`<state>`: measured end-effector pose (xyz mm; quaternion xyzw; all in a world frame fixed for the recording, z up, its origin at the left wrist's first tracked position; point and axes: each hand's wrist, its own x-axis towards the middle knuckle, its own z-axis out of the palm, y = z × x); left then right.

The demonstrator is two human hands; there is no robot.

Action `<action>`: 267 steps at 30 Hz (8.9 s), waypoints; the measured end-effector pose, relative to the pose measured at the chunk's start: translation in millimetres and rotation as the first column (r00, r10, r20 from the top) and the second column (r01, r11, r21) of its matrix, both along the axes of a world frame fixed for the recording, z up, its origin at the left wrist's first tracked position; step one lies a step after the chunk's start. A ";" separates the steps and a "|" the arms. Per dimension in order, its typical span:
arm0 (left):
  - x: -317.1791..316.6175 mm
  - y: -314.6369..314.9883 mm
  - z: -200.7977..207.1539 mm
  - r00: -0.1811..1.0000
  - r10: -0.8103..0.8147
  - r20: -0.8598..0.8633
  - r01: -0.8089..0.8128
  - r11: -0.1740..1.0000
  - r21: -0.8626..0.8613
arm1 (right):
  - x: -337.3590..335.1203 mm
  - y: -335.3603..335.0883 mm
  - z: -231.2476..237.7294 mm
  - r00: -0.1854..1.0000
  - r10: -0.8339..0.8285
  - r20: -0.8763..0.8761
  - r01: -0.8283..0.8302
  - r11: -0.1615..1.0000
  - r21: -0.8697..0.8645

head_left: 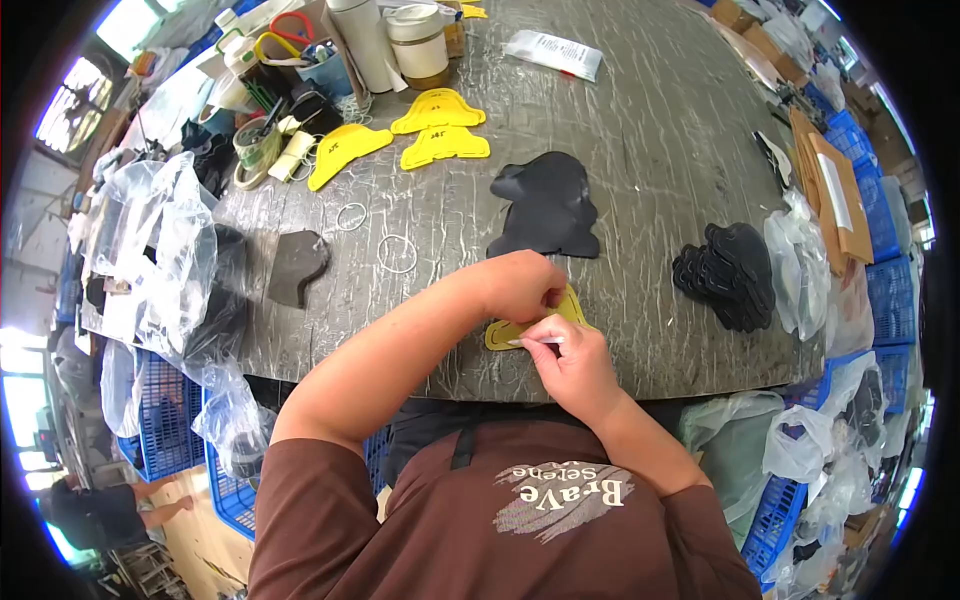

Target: Trace outlines on shoe component pieces using a white marking pen.

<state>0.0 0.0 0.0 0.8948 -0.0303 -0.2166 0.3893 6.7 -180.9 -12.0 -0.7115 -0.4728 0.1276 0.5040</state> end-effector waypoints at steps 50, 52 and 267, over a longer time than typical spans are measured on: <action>-1.4 -1.3 5.1 1.000 0.005 -0.013 -0.005 1.000 0.005 | 22.7 -50.8 -1.4 0.963 -0.256 -0.087 0.255 0.967 -0.019; -1.8 -0.8 3.4 1.000 0.006 -0.006 -0.006 1.000 0.001 | 22.1 -54.2 -2.7 0.961 -0.265 -0.079 0.266 0.964 0.002; -112.7 -70.2 -23.8 0.787 0.205 0.581 -0.473 0.805 0.357 | 32.3 -47.0 -7.9 0.956 -0.131 0.264 0.198 0.949 -0.244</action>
